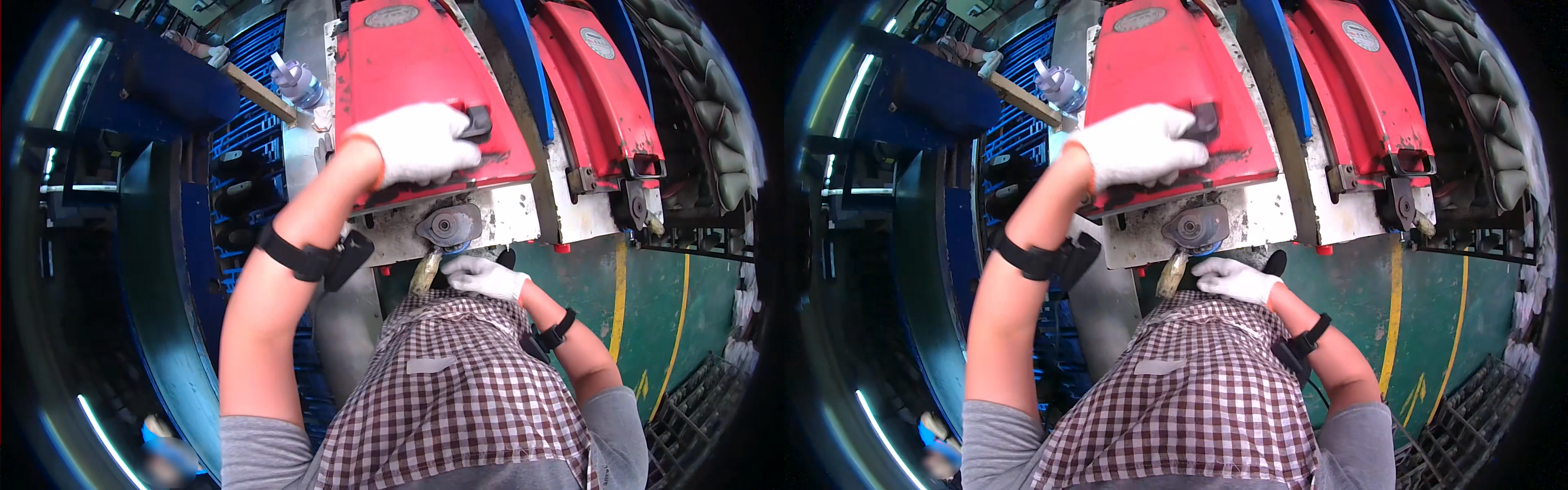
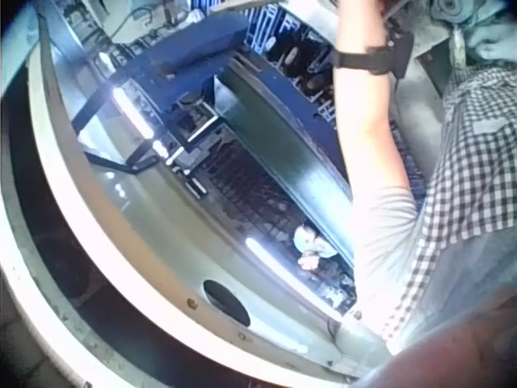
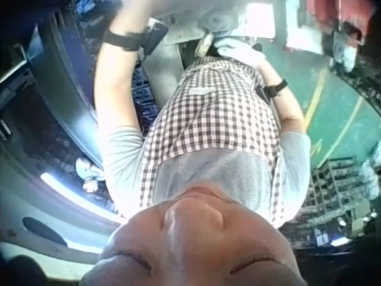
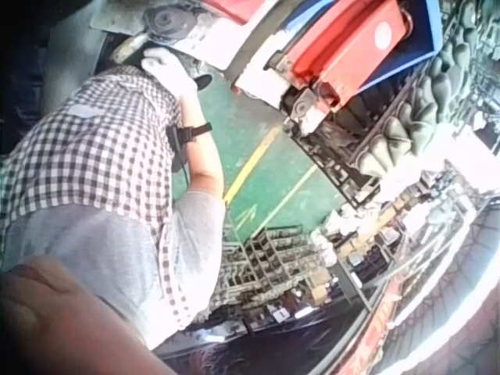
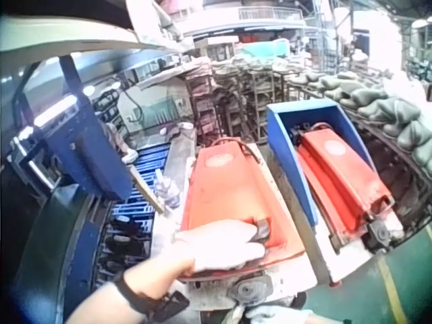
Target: Operating industrial setting and shaping press machinery to shape and set manufactured leather shoes.
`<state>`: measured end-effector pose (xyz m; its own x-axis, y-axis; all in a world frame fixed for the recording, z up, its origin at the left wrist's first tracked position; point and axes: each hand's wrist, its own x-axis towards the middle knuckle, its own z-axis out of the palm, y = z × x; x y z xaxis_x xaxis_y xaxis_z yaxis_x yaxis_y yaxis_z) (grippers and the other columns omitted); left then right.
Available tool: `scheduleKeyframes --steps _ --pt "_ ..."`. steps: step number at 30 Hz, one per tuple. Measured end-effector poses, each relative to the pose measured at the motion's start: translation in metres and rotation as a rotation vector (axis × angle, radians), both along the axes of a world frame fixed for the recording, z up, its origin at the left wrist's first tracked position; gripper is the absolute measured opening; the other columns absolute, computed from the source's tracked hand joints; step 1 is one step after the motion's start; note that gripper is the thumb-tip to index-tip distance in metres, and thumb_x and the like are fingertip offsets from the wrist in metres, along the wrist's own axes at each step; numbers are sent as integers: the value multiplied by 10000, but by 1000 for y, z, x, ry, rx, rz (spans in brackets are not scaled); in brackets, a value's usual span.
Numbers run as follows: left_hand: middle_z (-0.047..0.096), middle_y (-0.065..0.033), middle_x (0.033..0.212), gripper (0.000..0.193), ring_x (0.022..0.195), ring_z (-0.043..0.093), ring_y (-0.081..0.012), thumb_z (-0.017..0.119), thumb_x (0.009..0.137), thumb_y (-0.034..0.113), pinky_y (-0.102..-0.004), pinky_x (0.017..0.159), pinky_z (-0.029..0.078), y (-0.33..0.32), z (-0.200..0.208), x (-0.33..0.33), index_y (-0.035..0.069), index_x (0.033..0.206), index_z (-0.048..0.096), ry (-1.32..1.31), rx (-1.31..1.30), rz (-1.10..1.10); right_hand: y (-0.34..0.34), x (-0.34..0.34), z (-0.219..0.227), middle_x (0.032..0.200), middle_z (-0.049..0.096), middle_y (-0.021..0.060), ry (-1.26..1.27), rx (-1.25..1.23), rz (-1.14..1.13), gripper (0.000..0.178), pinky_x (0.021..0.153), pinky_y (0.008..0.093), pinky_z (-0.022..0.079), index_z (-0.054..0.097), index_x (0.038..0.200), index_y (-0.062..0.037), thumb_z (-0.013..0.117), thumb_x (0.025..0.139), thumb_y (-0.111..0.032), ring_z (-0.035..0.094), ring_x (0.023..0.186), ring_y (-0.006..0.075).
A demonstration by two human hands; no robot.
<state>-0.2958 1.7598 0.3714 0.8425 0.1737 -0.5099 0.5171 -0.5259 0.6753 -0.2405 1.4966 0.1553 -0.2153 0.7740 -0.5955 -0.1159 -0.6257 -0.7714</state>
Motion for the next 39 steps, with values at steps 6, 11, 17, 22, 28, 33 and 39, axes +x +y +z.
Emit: scheduleKeyframes --steps 6,11,17,22,28,33,39 --pt "718 -210 1006 407 977 690 -403 592 950 453 -507 869 521 -33 -86 -19 57 1027 644 -117 432 -22 33 -1 22 1216 710 153 -233 183 338 463 1020 343 494 657 1298 -8 658 995 -358 666 1135 247" --pt "716 -218 954 398 931 697 -415 596 948 436 -514 839 532 -37 -95 -19 53 1042 649 -61 405 -25 32 5 61 1121 742 128 -237 201 374 378 972 350 518 700 1228 -62 650 993 -354 696 1055 235" --pt "706 -222 921 380 915 693 -413 605 935 413 -485 826 523 -27 -50 -18 48 1018 669 -88 396 24 51 16 84 1100 724 154 -449 518 67 293 975 375 532 715 1152 -44 647 970 -264 694 1070 298" --pt "644 -102 761 274 727 629 -140 678 916 247 -323 704 514 0 25 -15 -14 1000 677 -333 324 107 96 23 87 1120 720 206 -880 484 13 393 959 444 536 723 1167 -48 665 918 -347 686 1060 382" --pt "571 27 709 331 625 513 -49 680 939 325 -240 566 419 37 95 8 36 1098 709 -430 362 165 196 12 53 1149 730 179 -1510 717 -293 420 919 479 540 719 1232 -129 704 883 -361 669 1143 326" --pt "633 -70 667 254 570 572 -128 662 952 232 -295 547 467 26 137 24 -17 907 675 -270 312 202 230 17 15 1184 730 136 -1634 543 -236 368 921 449 535 724 1259 -254 681 894 -255 637 1227 292" --pt "550 38 693 365 609 486 -38 677 956 360 -226 541 383 33 99 14 46 1141 704 -386 345 152 221 18 19 1262 694 169 -1550 494 -213 391 965 476 515 699 1305 -236 638 918 -251 609 1280 311"
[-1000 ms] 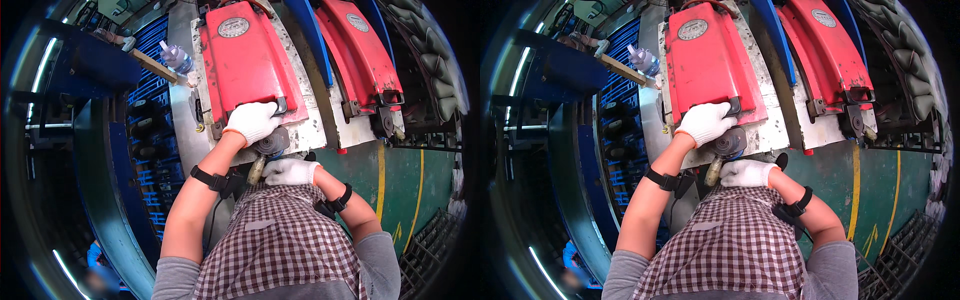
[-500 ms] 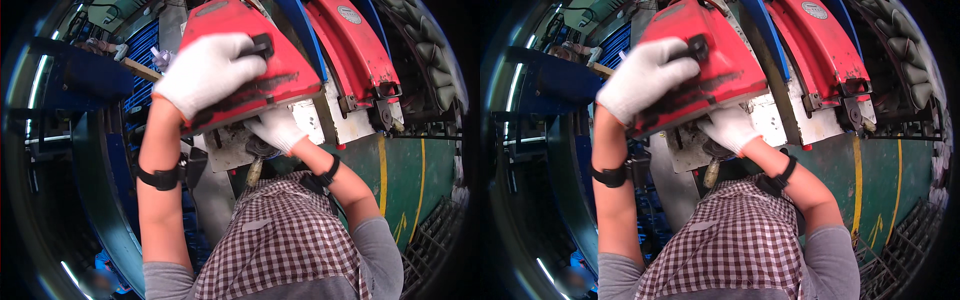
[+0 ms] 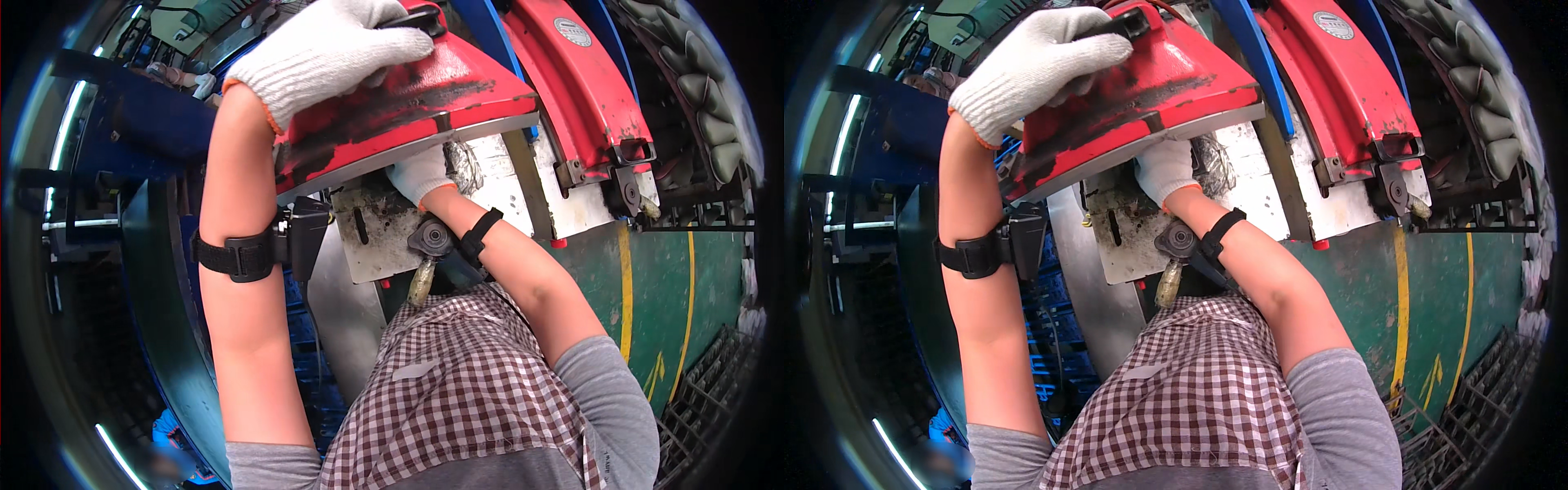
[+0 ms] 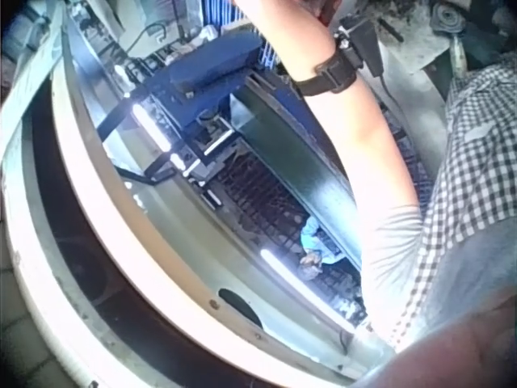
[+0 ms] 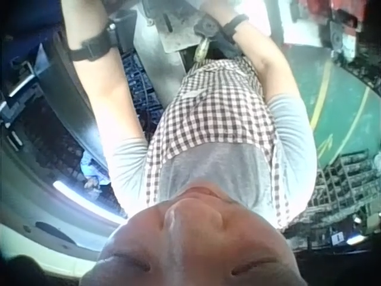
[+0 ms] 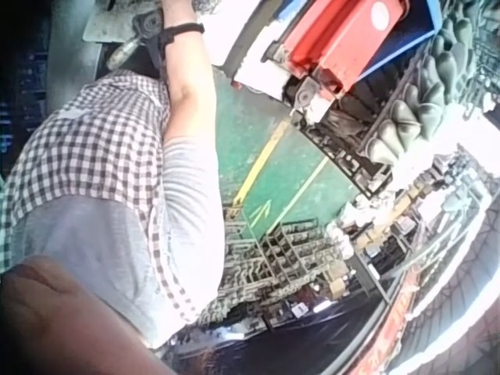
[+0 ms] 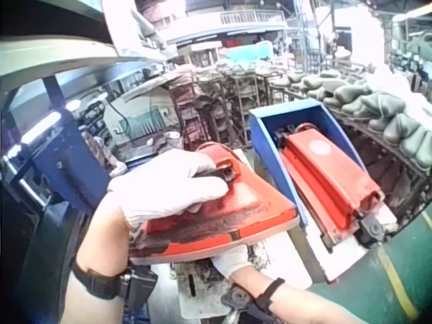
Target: Operating industrial setting and shaping press machinery to shape and set manufactured leather shoes.
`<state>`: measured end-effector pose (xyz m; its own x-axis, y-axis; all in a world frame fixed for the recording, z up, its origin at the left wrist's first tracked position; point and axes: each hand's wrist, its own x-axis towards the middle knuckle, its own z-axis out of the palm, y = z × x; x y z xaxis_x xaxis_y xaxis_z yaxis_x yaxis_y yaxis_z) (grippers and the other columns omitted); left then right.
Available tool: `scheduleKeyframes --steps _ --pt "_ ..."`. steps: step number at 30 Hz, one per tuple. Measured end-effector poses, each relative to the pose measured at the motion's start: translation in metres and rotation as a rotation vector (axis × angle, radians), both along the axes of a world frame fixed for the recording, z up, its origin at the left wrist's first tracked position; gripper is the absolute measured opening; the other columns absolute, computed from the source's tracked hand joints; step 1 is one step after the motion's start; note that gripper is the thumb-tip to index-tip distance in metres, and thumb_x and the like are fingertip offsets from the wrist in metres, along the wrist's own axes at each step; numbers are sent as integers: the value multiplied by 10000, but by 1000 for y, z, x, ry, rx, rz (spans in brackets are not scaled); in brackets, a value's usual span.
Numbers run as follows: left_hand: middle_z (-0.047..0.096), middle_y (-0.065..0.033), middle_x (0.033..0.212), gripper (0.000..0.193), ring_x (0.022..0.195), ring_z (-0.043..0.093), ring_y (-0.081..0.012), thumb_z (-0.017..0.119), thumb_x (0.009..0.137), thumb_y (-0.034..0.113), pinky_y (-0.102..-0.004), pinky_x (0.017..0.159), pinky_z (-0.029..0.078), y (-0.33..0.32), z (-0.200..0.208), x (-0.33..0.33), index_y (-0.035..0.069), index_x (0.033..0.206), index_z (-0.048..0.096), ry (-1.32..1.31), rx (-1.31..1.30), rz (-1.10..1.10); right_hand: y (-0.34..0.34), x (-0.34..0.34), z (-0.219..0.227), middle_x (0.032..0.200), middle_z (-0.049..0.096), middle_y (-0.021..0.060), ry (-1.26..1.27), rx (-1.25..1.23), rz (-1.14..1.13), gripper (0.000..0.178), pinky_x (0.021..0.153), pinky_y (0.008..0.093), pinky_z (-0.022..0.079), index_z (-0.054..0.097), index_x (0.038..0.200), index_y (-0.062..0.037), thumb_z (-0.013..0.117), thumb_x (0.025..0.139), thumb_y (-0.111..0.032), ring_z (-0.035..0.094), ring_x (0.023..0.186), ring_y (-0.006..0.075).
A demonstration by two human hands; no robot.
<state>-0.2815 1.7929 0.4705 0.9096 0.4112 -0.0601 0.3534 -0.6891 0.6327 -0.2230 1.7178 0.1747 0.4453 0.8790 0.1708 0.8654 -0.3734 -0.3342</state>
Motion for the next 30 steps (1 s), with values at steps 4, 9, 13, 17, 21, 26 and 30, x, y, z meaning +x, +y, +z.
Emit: scheduleKeyframes --steps 4,9,13,17,21,26,30 --pt "538 37 688 329 594 468 -41 656 978 375 -235 528 371 7 -24 -2 52 1035 679 2 -65 -144 -33 13 0 1234 692 206 36 300 85 403 990 522 494 702 1267 -122 664 909 -301 633 1205 389" --pt "594 -16 728 271 651 574 -101 622 952 289 -303 605 476 -15 -48 -16 23 988 659 165 -122 -125 -166 20 2 970 689 171 538 345 101 126 839 454 536 711 994 -23 624 918 -73 662 933 377" --pt "678 -175 837 353 806 683 -326 598 946 376 -419 770 523 -34 -96 -21 26 949 645 212 80 -190 -259 11 -37 954 699 88 1169 39 90 153 839 331 558 685 1002 -10 542 949 4 671 920 156" --pt "725 -211 1001 380 955 697 -417 547 958 421 -526 865 532 -61 -143 -31 68 1046 656 329 135 -138 -249 1 -22 1100 691 63 1683 -406 43 291 840 302 563 647 1264 -45 651 991 -146 656 957 142" --pt "714 -210 894 398 882 705 -413 589 960 461 -526 799 535 -75 -195 -38 70 1020 629 325 141 -82 -209 -20 -33 1408 607 119 1880 -474 337 594 973 367 543 494 1503 -56 682 997 -303 610 1231 195" --pt "729 -193 869 367 838 720 -394 602 968 434 -522 768 553 -82 -188 -33 77 1021 667 355 195 -47 -177 -62 -40 1435 582 122 2594 -329 273 579 1077 442 483 456 1516 -56 625 1025 -313 587 1299 294" --pt "728 -185 854 377 829 721 -388 601 968 447 -518 754 550 -83 -199 -32 78 992 675 347 213 -44 -186 -55 -45 1045 672 80 2705 -382 179 363 881 412 520 611 1270 -78 649 1012 -330 654 1053 292"
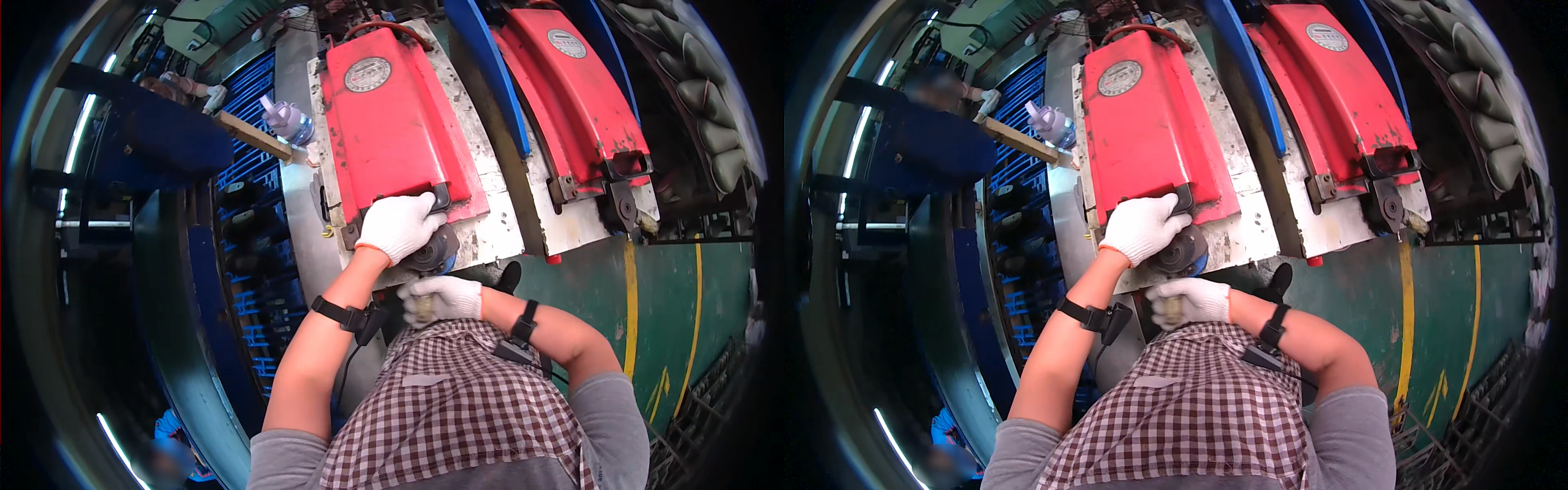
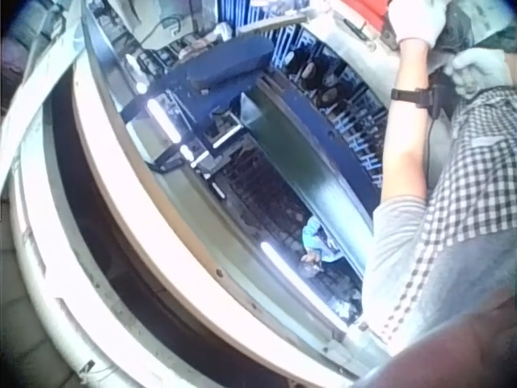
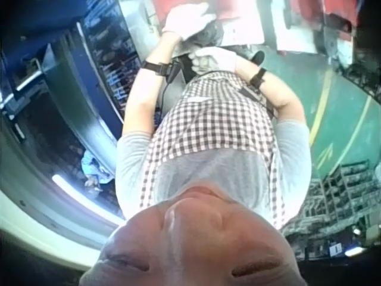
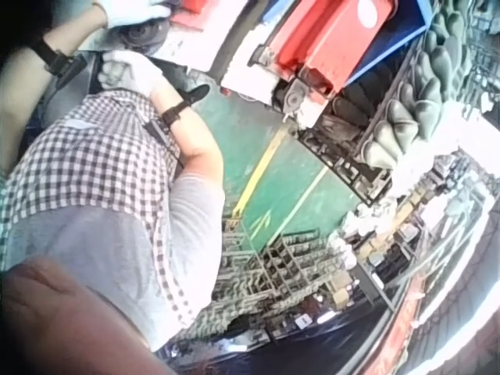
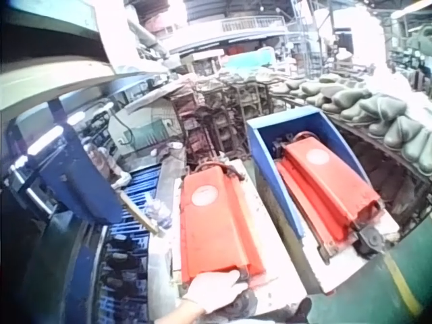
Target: Operating industrial setting and shaping press machinery to shape and set manufactured leather shoes.
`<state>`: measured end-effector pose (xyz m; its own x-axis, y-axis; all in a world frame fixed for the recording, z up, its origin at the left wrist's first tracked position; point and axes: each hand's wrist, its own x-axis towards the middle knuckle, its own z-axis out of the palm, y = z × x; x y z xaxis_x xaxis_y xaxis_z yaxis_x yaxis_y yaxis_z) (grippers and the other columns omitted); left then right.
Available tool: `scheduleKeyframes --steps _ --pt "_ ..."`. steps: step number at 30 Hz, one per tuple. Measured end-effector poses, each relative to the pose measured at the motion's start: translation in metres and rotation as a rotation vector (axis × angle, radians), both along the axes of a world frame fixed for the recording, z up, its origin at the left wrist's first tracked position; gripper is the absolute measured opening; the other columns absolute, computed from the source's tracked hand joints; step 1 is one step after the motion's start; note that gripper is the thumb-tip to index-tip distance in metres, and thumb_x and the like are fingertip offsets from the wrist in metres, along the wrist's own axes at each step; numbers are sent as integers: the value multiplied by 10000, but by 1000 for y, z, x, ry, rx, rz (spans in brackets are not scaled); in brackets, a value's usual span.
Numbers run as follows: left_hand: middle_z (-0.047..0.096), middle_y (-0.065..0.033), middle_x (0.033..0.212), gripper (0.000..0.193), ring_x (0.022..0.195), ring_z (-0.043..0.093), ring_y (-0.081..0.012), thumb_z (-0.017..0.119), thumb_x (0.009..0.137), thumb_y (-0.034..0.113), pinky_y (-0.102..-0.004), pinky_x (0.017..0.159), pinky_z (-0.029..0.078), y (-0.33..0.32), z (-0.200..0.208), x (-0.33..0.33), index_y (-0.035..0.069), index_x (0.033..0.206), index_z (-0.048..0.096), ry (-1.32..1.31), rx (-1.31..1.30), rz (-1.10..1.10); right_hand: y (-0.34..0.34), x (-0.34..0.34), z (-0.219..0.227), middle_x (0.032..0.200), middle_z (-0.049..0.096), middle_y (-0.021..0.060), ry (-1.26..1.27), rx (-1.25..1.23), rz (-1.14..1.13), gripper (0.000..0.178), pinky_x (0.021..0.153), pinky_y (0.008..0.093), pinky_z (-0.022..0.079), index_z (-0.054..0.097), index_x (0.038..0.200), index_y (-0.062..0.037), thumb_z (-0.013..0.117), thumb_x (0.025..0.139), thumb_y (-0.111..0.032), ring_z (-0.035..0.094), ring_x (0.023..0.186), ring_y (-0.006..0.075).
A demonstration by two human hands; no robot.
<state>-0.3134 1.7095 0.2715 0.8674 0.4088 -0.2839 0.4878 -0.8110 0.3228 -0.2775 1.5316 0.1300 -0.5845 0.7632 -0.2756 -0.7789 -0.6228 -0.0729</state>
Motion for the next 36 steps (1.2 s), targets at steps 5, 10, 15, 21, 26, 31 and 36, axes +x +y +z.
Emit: scheduleKeyframes --steps 5,10,15,21,26,31,36 --pt "711 -187 820 409 801 713 -380 612 957 487 -496 730 549 -4 -1 0 82 978 668 -18 10 35 -45 81 40 751 527 -19 -409 -113 -16 330 560 248 378 644 1154 -113 679 1000 -404 502 645 97" --pt "710 -175 820 400 796 704 -367 650 939 488 -477 713 542 -12 2 -2 92 914 699 -224 -63 216 -106 156 65 990 684 51 -1066 -102 -420 343 706 289 537 642 1288 -44 655 1008 -242 642 812 134" --pt "740 -84 876 161 820 705 -126 631 1007 109 -286 765 560 -42 -34 4 -6 1081 713 -1022 -459 689 -174 265 87 1146 698 128 -2270 -30 -894 198 1012 351 499 668 1142 20 623 957 -36 648 1098 227" --pt "716 -101 990 152 910 709 -184 643 964 47 -304 800 561 -117 10 105 5 1092 714 -915 -501 192 -270 363 45 1225 678 219 -2257 -503 -514 343 992 435 495 658 1234 14 564 1054 -262 659 1129 357" --pt "696 -123 961 219 920 686 -314 731 862 144 -418 841 534 -149 7 178 72 1068 714 -921 -352 -95 -258 317 52 1032 704 281 -2480 -649 -375 406 859 540 520 654 1129 -31 495 1066 -399 651 1002 515" --pt "614 -167 1285 494 1235 556 -411 741 776 216 -516 1065 449 -167 6 233 121 1253 657 -868 -136 -344 -255 242 63 880 696 297 -2214 -441 -79 348 782 578 524 582 1069 -87 568 1020 -431 674 885 508" --pt "563 -120 1261 671 1249 513 -358 747 702 212 -547 1049 404 -168 15 262 150 1355 607 -865 70 -453 -231 270 107 889 703 198 -2392 -343 -377 190 803 511 536 650 977 -64 692 936 -244 682 846 420"
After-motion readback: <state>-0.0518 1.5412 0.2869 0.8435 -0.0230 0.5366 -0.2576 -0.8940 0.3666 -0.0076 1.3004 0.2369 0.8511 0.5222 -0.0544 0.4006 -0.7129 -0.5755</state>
